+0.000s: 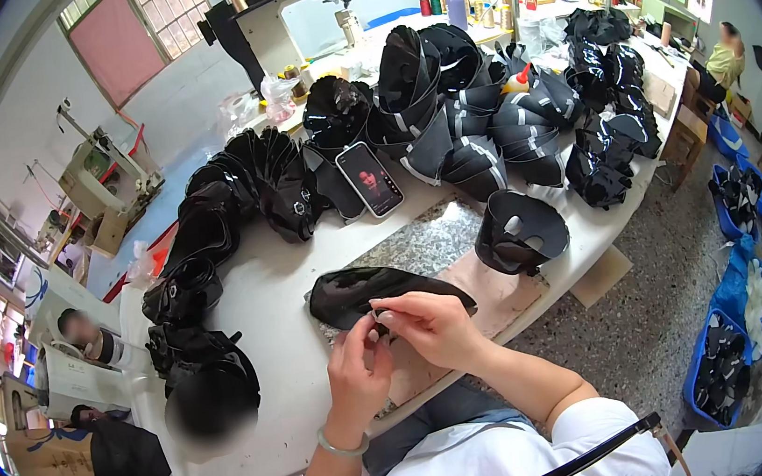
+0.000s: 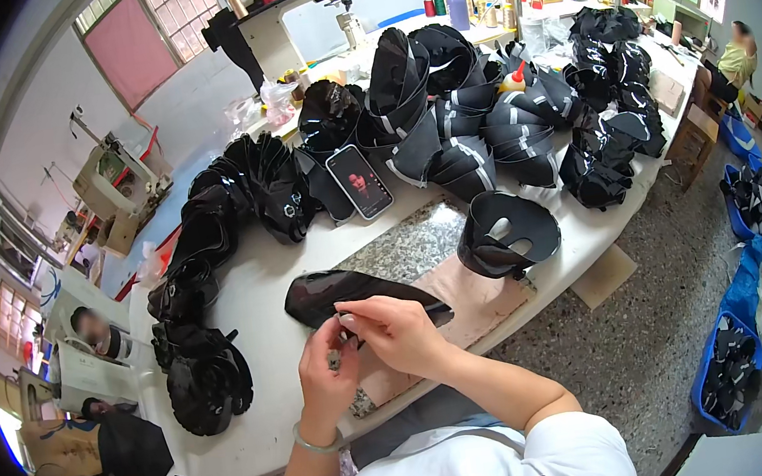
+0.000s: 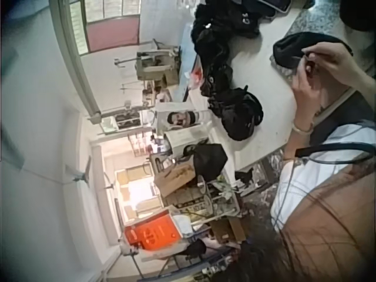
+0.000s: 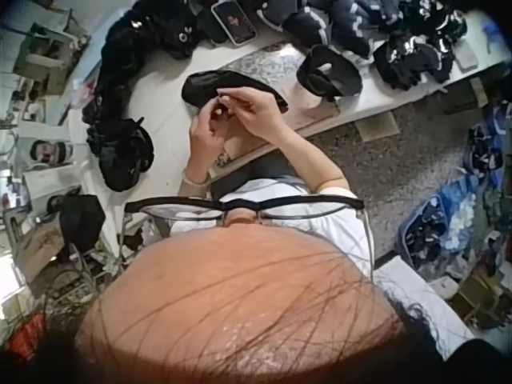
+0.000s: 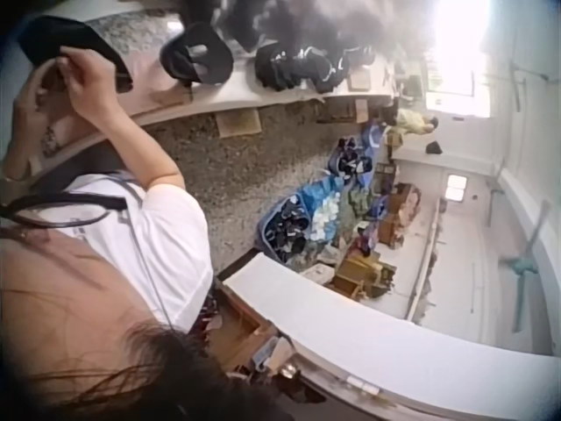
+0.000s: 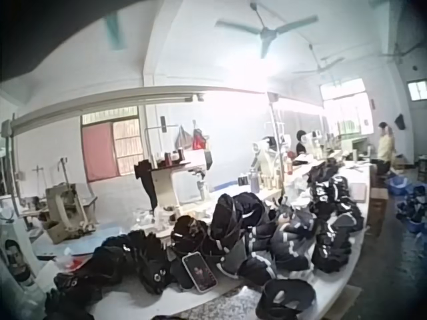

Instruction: The person attaches small buckle components to black helmet visor pieces by hand, assembling each piece before placing it on the table.

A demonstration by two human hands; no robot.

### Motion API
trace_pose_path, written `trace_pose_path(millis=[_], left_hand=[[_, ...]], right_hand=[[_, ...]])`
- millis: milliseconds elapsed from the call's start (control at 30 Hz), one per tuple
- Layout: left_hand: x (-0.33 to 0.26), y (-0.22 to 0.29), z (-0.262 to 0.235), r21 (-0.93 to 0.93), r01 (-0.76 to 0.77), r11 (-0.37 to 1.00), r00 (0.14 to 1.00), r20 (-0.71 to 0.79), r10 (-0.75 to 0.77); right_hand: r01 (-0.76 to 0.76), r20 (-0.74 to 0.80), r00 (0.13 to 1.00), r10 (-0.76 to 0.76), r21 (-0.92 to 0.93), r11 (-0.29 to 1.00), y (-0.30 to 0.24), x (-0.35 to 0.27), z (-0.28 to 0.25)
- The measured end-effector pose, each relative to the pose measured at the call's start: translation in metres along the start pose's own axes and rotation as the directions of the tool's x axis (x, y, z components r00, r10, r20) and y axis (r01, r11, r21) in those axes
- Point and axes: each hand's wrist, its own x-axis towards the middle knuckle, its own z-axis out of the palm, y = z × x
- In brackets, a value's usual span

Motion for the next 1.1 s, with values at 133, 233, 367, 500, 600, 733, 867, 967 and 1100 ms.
trace_pose_path(millis=[133, 233, 367, 500, 600, 733, 867, 967, 1100], left_hand=[[0.006, -0.005, 0.019, 0.014, -0.094, 0.995, 0.993, -0.073, 0.095], [0.002, -0.013, 0.029, -0.180, 0.046, 0.983, 0.998, -0.042, -0.055], [0.010, 0.003, 0.014, -0.570, 0.307, 0.762, 0.951, 0.156, -0.267], [0.009, 0.005, 0.001, -0.599, 0.393, 0.698, 0.919, 0.255, -0.299], [0.005, 0.005, -0.002, -0.534, 0.430, 0.728, 0.902, 0.283, -0.325], [-0.006, -0.003, -0.002, -0.535, 0.561, 0.632, 0.828, 0.387, -0.407], [-0.008, -0.010, 0.000, -0.547, 0.604, 0.580, 0.797, 0.427, -0.427], [-0.003, -0.019, -0.001, -0.566, 0.653, 0.503, 0.756, 0.528, -0.387], [0.007, -0.025, -0.011, -0.512, 0.735, 0.445, 0.671, 0.646, -0.364]], right_hand=[[0.160, -0.105, 0.974, -0.201, -0.311, 0.937, -0.009, 0.006, -0.005], [0.148, -0.055, 0.976, -0.209, -0.534, 0.832, -0.011, 0.012, -0.017], [0.241, -0.116, 0.953, -0.278, -0.261, 0.935, -0.015, 0.015, -0.025], [0.277, -0.093, 0.954, -0.286, -0.104, 0.955, 0.002, 0.012, -0.024], [-0.105, 0.035, 0.994, 0.103, 0.069, 0.992, 0.020, 0.004, -0.025], [-0.327, 0.279, 0.927, 0.249, 0.280, 0.903, 0.041, 0.000, -0.025], [-0.440, 0.361, 0.869, 0.339, 0.249, 0.863, 0.046, -0.003, -0.024], [-0.498, 0.339, 0.850, 0.403, 0.274, 0.822, 0.046, -0.002, -0.024], [-0.611, 0.346, 0.790, 0.506, 0.376, 0.697, 0.057, -0.005, -0.022]])
